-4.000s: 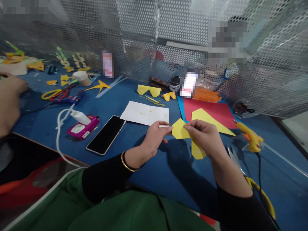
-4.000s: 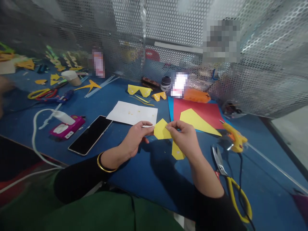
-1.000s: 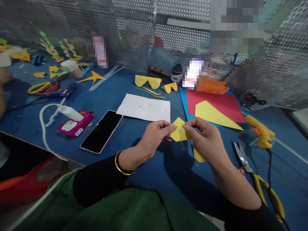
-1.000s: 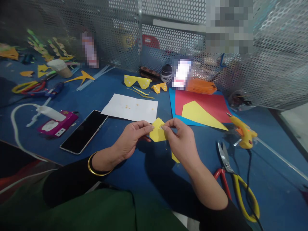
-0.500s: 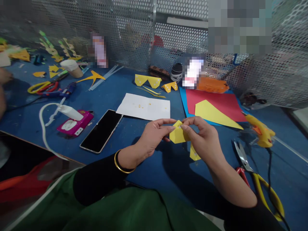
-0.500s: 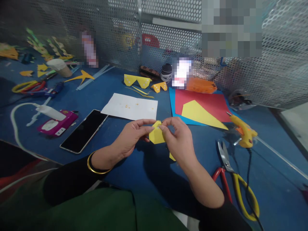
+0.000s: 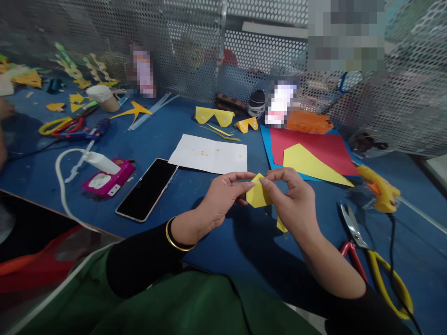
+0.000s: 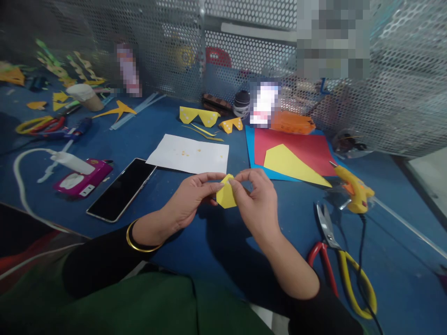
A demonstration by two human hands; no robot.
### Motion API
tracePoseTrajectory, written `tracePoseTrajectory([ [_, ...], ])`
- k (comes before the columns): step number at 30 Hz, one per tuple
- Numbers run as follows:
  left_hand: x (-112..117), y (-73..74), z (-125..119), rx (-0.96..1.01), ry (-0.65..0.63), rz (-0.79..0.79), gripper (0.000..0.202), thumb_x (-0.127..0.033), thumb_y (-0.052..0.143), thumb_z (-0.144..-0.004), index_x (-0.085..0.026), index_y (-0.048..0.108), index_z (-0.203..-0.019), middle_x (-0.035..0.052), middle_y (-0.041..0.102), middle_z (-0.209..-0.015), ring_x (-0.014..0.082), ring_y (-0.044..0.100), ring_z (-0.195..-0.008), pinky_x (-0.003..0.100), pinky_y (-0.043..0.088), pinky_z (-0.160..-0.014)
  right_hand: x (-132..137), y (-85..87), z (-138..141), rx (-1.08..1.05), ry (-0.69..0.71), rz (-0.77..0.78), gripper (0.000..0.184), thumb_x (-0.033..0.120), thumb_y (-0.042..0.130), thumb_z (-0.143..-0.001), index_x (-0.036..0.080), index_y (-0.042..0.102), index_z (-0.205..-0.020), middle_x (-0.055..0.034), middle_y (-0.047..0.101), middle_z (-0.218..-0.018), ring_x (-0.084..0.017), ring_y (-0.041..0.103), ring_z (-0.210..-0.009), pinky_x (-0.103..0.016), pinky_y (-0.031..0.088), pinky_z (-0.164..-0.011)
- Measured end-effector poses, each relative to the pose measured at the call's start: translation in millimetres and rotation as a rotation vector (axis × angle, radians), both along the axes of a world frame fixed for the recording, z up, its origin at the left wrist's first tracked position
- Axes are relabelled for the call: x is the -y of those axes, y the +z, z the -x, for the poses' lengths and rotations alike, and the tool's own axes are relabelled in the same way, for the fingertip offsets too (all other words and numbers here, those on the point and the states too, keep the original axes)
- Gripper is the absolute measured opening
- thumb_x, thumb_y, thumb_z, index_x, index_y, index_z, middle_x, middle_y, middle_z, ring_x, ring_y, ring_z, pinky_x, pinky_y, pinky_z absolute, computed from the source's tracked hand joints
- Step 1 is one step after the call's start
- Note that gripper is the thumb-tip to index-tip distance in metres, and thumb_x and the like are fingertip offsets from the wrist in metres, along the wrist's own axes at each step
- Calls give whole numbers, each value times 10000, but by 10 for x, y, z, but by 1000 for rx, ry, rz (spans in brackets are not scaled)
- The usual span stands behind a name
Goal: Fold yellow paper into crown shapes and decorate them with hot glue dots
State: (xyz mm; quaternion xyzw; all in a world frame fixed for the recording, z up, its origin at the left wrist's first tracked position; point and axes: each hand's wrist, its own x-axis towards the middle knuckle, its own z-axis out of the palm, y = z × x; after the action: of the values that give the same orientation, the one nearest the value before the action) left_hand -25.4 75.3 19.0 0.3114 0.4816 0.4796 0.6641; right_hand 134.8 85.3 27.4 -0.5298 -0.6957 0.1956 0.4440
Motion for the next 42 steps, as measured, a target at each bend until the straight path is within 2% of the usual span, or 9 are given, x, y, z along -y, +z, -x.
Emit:
tracePoseTrajectory([
  [9, 17, 16, -10, -1, -6, 3, 194, -163, 738, -813, -176, 763, -1006, 34, 733, -816, 109, 640, -650, 204, 502, -532, 1, 4, 18, 0, -36, 14, 139, 337, 658, -822, 226, 628, -744, -33, 694, -861, -196, 643, -848, -349, 479, -754],
  [15, 12, 28, -5, 18, 5, 1, 230, -161, 740, -805, -151, 759, -1034, 30, 719, -783, 96, 612, -601, 205, 509, -525, 28, 46, 16, -19, -73, 139, 162, 383, 654, -834, 222, 657, -816, -23, 695, -825, -184, 614, -774, -337, 467, -705],
  [19, 8, 28, 2, 37, 29, 1, 218, -154, 745, -800, -146, 761, -1017, 40, 729, -823, 89, 609, -595, 201, 503, -521, 20, 74, -40, -100, -36, 191, 177, 382, 619, -872, 217, 656, -925, -34, 708, -883, -175, 634, -796, -321, 484, -695],
  [23, 5, 35, 3, 41, 40, 27, 204, -151, 748, -795, -153, 763, -998, 43, 733, -820, 98, 622, -608, 205, 497, -527, -1, 80, -80, -51, 13, 254, 174, 354, 631, -845, 212, 656, -944, -34, 715, -870, -171, 649, -790, -316, 489, -686],
  [29, -4, 21, -2, 40, 51, 15, 210, -164, 796, -747, -155, 765, -955, 46, 740, -817, 121, 648, -683, 197, 454, -529, 11, 78, -55, -29, 36, 249, 168, 338, 602, -843, 210, 653, -940, -15, 693, -806, -157, 625, -728, -317, 479, -669],
  [42, -10, 0, -10, 62, 72, 20, 179, -127, 784, -748, -144, 742, -921, 48, 749, -808, 117, 653, -651, 216, 480, -561, 21, 42, -58, 26, 66, 223, 147, 304, 594, -843, 227, 653, -954, -15, 704, -830, -165, 629, -739, -327, 469, -689],
])
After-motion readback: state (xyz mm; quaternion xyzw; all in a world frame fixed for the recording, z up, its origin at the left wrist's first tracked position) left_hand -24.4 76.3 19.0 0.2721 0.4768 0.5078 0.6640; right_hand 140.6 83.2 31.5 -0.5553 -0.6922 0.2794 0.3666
